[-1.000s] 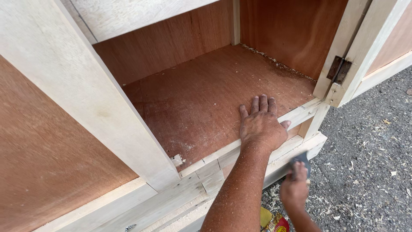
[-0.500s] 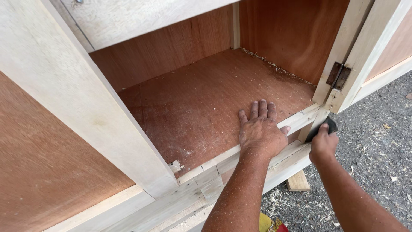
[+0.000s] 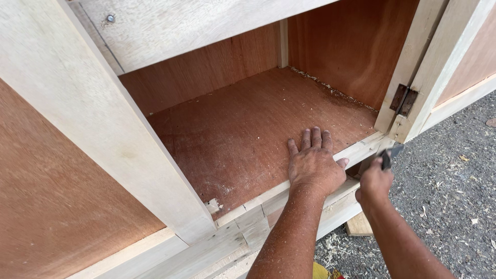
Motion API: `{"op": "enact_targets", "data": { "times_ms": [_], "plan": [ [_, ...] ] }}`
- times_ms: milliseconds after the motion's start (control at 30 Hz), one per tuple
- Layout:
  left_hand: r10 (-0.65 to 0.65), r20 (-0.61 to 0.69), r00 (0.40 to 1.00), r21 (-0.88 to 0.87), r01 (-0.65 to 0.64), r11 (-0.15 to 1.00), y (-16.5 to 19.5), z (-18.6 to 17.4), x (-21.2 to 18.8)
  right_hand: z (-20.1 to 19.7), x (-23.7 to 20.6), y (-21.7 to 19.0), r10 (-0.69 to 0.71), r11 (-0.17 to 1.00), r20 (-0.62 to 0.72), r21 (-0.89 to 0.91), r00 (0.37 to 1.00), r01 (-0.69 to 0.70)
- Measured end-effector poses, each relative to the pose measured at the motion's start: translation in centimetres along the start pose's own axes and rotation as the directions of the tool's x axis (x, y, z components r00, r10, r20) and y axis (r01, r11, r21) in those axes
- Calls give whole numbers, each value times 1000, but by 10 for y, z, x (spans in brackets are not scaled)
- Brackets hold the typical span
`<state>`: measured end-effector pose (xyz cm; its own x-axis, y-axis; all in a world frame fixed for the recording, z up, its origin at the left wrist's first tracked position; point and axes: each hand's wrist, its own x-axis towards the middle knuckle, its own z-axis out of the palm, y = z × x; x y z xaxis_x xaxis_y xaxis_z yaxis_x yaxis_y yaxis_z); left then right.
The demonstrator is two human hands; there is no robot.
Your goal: The person sands the surfaces and edges of a wooden cabinet with a piece of sandpaper, working over the interior shelves, frame rails, and side panels. They steady the cabinet with one hand while rubbing the sandpaper along the wood, moving around the piece to cover different panels and edges.
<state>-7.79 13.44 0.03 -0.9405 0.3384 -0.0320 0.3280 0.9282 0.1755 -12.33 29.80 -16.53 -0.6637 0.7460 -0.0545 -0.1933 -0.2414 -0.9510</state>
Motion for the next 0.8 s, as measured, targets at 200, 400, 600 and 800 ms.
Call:
{"op": "enact_targets", "data": {
  "times_ms": [200, 400, 600, 800],
  "plan": [
    [13, 6, 1000, 38, -13, 999, 0, 0, 0, -7, -4, 12, -338, 872, 95, -344, 936, 349],
    [3, 3, 1000, 31, -3, 1000, -1, -1, 0, 5, -44, -24, 60, 990, 77, -132, 995, -50],
    [-6, -25, 1000, -6, 5, 1000, 0, 1, -1, 25, -91, -54, -435, 825, 278, -259, 857, 503],
    [-3, -5, 1000, -30, 3, 1000, -2, 1, 2, 38, -103, -69, -346, 884, 137, -283, 928, 372]
  ]
}}
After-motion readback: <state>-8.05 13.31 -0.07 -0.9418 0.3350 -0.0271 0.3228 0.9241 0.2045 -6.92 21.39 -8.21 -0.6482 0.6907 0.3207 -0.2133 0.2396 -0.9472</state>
